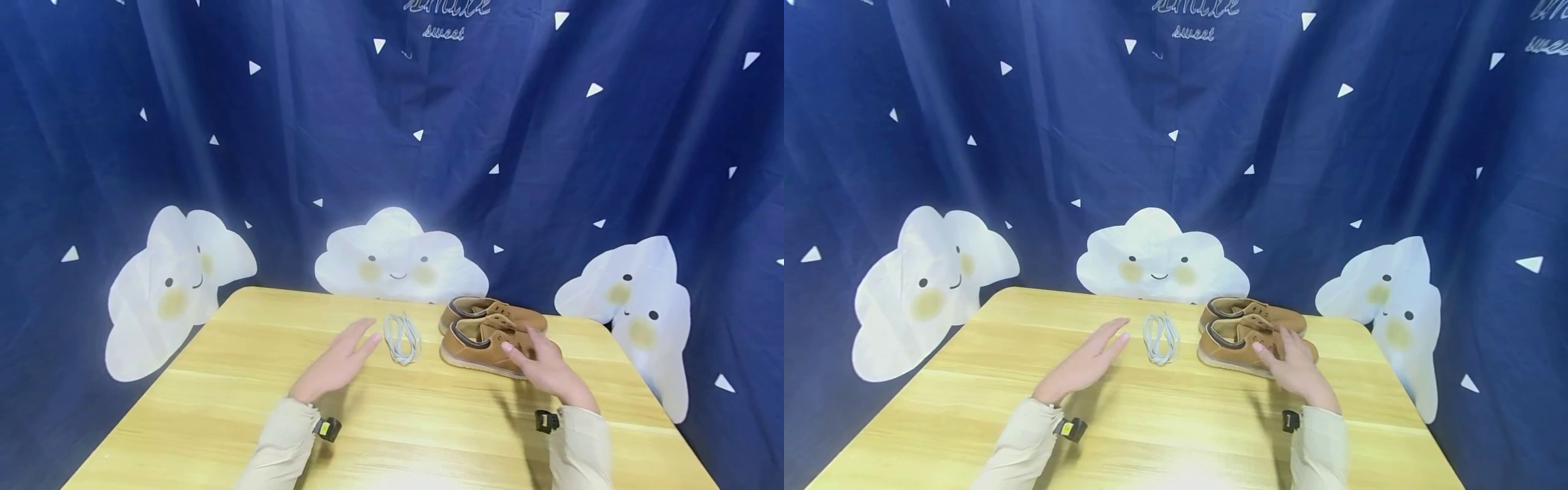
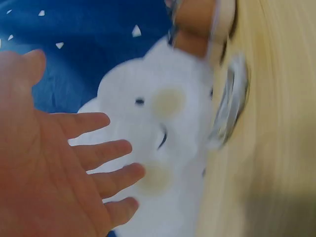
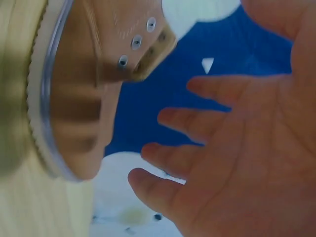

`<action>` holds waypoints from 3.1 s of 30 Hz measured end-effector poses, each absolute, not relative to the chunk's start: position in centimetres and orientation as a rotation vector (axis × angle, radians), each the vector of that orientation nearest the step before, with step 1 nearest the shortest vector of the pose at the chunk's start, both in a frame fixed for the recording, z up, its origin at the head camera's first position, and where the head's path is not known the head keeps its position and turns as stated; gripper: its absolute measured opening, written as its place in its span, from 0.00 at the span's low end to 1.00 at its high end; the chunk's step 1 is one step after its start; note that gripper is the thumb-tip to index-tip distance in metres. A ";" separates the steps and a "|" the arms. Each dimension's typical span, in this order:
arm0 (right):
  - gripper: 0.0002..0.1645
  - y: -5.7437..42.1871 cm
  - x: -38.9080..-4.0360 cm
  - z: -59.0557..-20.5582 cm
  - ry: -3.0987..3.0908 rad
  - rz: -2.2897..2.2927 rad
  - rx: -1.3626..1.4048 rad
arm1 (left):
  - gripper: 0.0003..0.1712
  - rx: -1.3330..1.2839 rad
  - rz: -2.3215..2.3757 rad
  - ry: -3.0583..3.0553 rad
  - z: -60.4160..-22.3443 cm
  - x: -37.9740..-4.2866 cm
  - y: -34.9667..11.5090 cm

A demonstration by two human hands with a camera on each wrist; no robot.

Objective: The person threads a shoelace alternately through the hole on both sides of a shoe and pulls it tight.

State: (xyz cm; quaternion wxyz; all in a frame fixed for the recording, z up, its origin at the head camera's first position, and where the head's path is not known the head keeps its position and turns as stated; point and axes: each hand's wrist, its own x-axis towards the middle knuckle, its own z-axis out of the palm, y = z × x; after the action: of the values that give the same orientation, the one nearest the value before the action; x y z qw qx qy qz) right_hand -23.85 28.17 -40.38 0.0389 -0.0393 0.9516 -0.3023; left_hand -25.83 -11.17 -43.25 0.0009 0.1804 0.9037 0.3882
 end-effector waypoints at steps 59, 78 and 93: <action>0.55 34.4 -24.7 -46.4 2.217 -2.089 0.427 | 0.48 -0.108 2.408 1.291 -48.1 -29.5 4.3; 0.44 34.8 -23.8 -45.9 2.439 -1.766 0.401 | 0.44 0.029 2.117 1.665 -48.4 -27.4 1.8; 0.47 34.7 -23.0 -45.0 2.506 -1.340 -0.019 | 0.51 0.515 1.395 2.272 -46.4 -25.3 -1.7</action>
State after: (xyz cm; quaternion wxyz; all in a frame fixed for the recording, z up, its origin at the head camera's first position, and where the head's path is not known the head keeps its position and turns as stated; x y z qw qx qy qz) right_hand -23.03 34.72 -45.05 0.1494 -0.0065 0.8719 -0.4662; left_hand -25.30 -1.68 -46.43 0.2116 0.1852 0.8178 0.5021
